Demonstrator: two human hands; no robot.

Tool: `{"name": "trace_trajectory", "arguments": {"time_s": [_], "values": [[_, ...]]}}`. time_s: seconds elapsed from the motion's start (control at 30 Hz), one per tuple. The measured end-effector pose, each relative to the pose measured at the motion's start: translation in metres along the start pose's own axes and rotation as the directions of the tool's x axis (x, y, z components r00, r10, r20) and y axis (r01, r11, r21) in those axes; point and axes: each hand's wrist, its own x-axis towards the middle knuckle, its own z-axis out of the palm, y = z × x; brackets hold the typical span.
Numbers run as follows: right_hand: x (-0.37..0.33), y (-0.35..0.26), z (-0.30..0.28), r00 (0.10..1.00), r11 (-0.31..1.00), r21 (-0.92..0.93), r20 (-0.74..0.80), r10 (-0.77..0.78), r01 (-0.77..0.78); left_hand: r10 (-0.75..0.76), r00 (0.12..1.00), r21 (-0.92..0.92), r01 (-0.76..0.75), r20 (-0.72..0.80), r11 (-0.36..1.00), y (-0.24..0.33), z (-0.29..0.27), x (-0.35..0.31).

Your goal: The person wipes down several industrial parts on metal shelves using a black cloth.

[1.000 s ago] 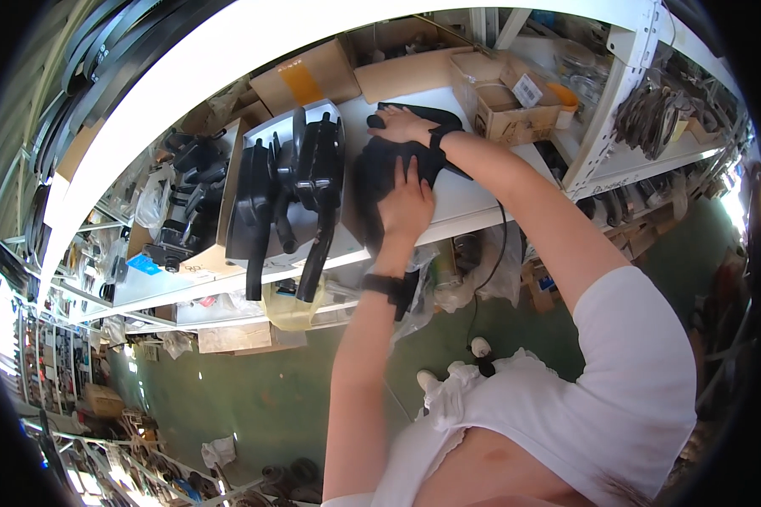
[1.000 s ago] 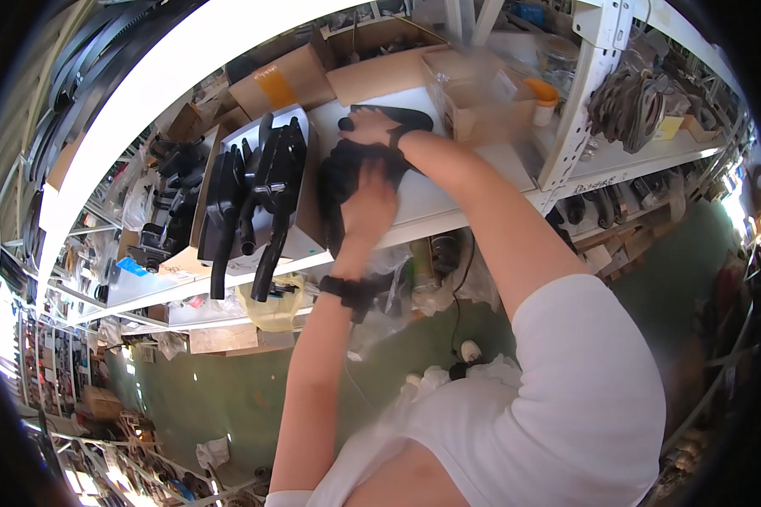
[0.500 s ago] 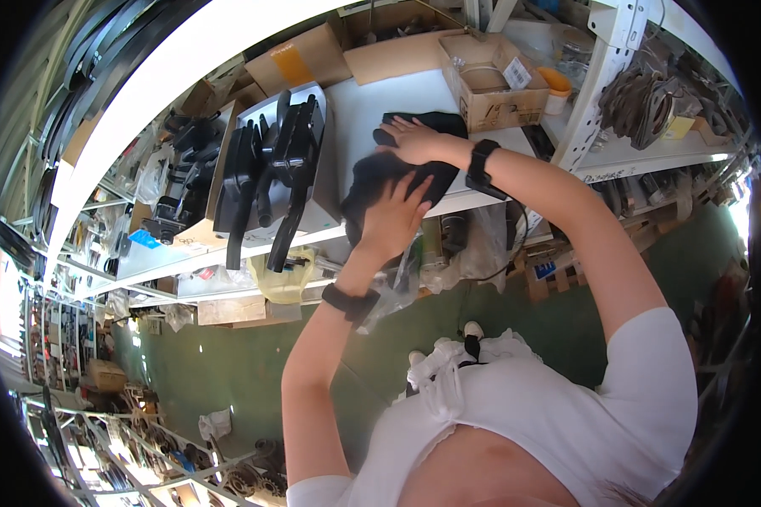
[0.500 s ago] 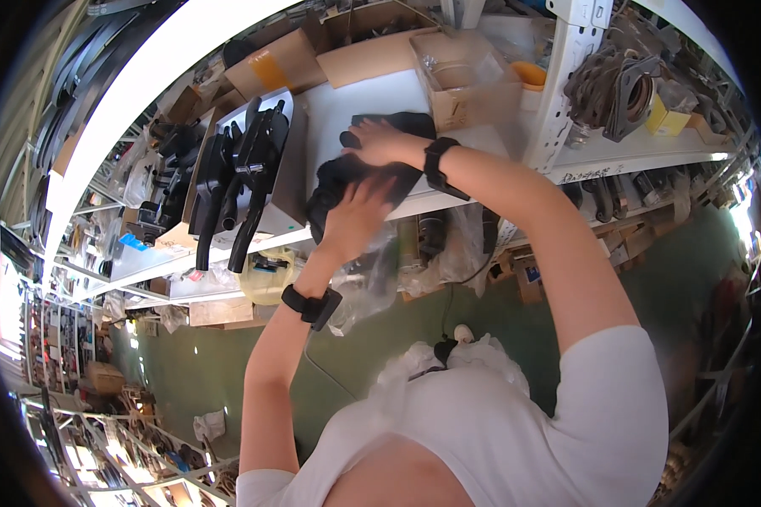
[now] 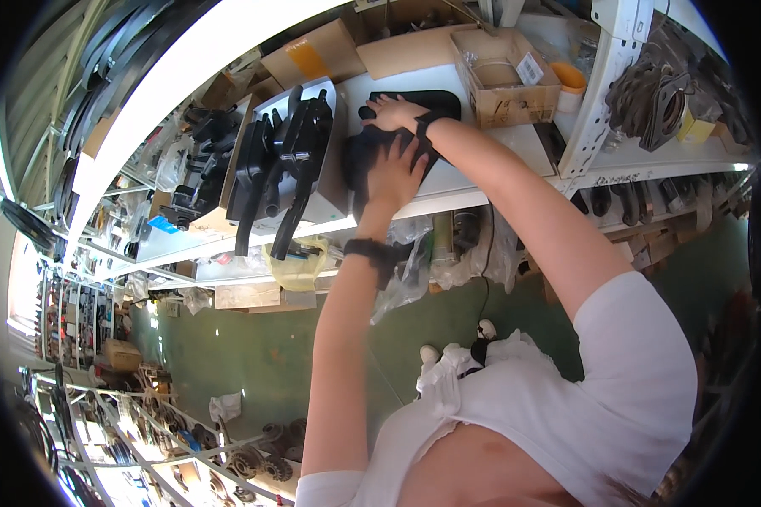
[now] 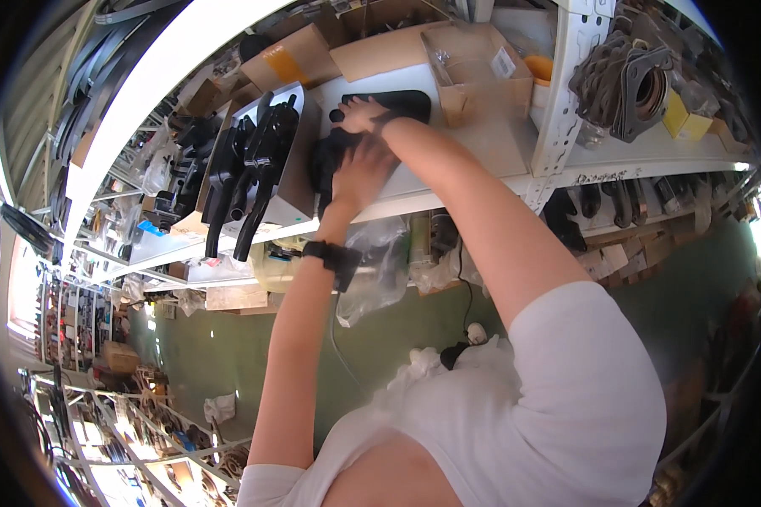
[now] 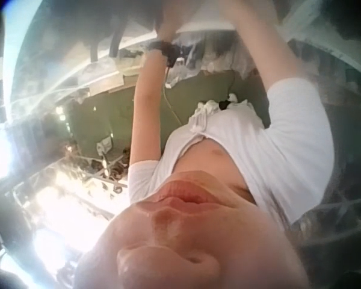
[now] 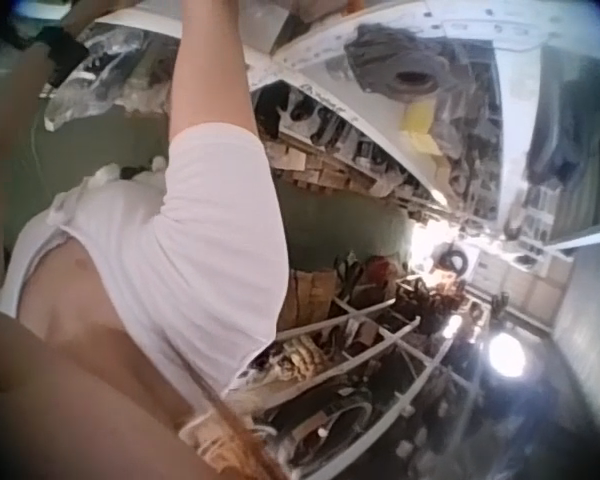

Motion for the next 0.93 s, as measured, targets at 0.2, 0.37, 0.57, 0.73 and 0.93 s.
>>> {"name": "trace_trajectory", "arguments": {"time_s": [0.2, 0.37, 0.57, 0.73, 0.93], "values": [[-0.057, -0.014, 0.018, 0.861, 0.888, 0.108, 0.218, -0.46, 0.447, -0.244, 0.968, -0.108, 0.237, -0.063, 0.965, 0.064, -0.049, -0.066], [-0.091, -0.025, 0.016, 0.784, 0.828, 0.224, 0.269, -0.56, 0.514, -0.171, 0.969, 0.094, 0.19, -0.176, 0.977, 0.082, -0.051, -0.092], [-0.083, -0.024, 0.019, 0.742, 0.784, 0.237, 0.255, -0.62, 0.574, -0.172, 0.96, 0.044, 0.186, -0.219, 0.982, 0.085, -0.051, -0.088], [-0.047, -0.017, 0.012, 0.754, 0.797, 0.056, 0.29, -0.589, 0.601, -0.176, 0.967, -0.056, 0.169, -0.184, 0.984, 0.07, -0.051, -0.064], [-0.034, -0.01, 0.028, 0.741, 0.756, -0.027, 0.225, -0.633, 0.654, -0.205, 0.96, -0.098, 0.189, -0.189, 0.977, 0.065, -0.054, -0.051]]}}
